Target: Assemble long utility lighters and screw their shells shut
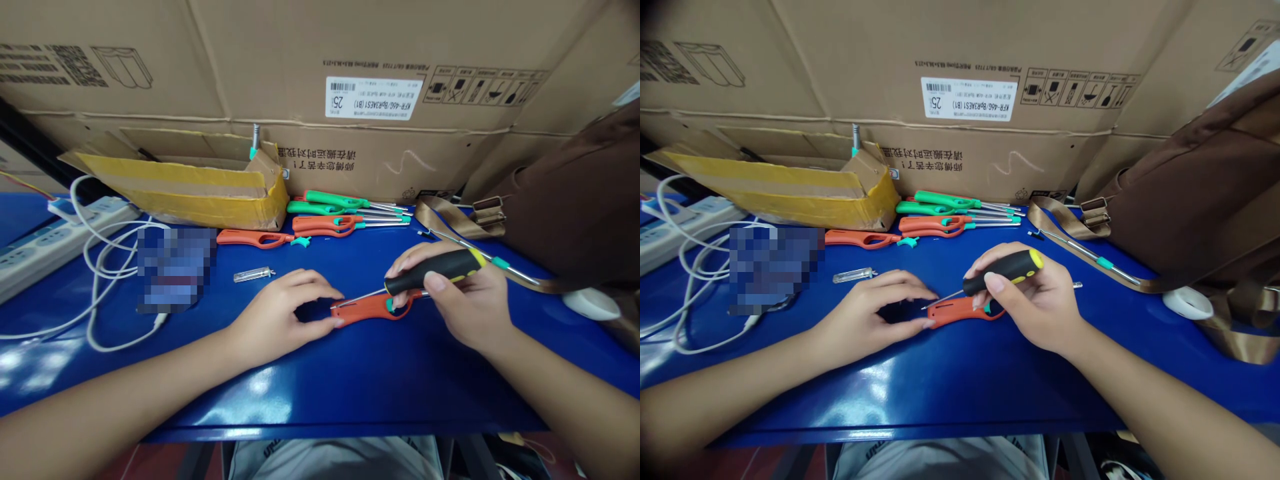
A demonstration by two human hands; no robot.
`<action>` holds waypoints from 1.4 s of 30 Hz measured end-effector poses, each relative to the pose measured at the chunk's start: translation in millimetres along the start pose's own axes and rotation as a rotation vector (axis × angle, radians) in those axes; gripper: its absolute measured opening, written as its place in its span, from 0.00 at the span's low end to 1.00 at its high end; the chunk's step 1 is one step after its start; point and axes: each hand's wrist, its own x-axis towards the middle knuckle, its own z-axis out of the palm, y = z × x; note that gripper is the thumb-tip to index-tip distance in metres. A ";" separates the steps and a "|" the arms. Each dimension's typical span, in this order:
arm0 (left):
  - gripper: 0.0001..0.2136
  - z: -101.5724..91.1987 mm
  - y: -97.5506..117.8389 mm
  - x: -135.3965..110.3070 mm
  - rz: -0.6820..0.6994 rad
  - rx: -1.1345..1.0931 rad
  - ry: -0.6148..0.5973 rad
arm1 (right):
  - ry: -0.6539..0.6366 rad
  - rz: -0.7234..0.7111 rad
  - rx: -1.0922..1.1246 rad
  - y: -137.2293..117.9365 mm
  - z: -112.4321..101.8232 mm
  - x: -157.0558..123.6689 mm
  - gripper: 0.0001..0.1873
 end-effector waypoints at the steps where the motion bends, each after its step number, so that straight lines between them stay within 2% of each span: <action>1: 0.18 0.0 -0.5 0.2 -0.007 0.040 -0.033 | -0.001 -0.008 -0.014 -0.4 0.1 0.1 0.06; 3: 0.27 -0.1 -1.5 0.8 -0.015 0.110 -0.104 | -0.004 -0.037 -0.038 -1.0 0.0 0.2 0.06; 4: 0.29 -0.1 -2.1 1.0 -0.019 0.132 -0.133 | -0.006 -0.056 -0.050 -1.1 -0.2 0.2 0.06; 9: 0.17 1.0 -4.0 0.6 -0.015 0.111 -0.188 | -0.066 -0.106 -0.120 -0.7 -1.3 -0.4 0.05; 11: 0.16 1.6 -4.0 0.1 -0.006 0.086 -0.193 | -0.093 -0.116 -0.138 0.1 -2.2 -1.0 0.04; 18: 0.16 2.1 -3.5 -0.3 0.002 0.071 -0.185 | -0.089 -0.156 -0.229 4.1 -6.5 -2.0 0.05; 42: 0.15 3.0 -3.6 -0.1 0.013 0.071 -0.178 | -0.105 -0.166 -0.242 1.7 -6.7 -1.0 0.05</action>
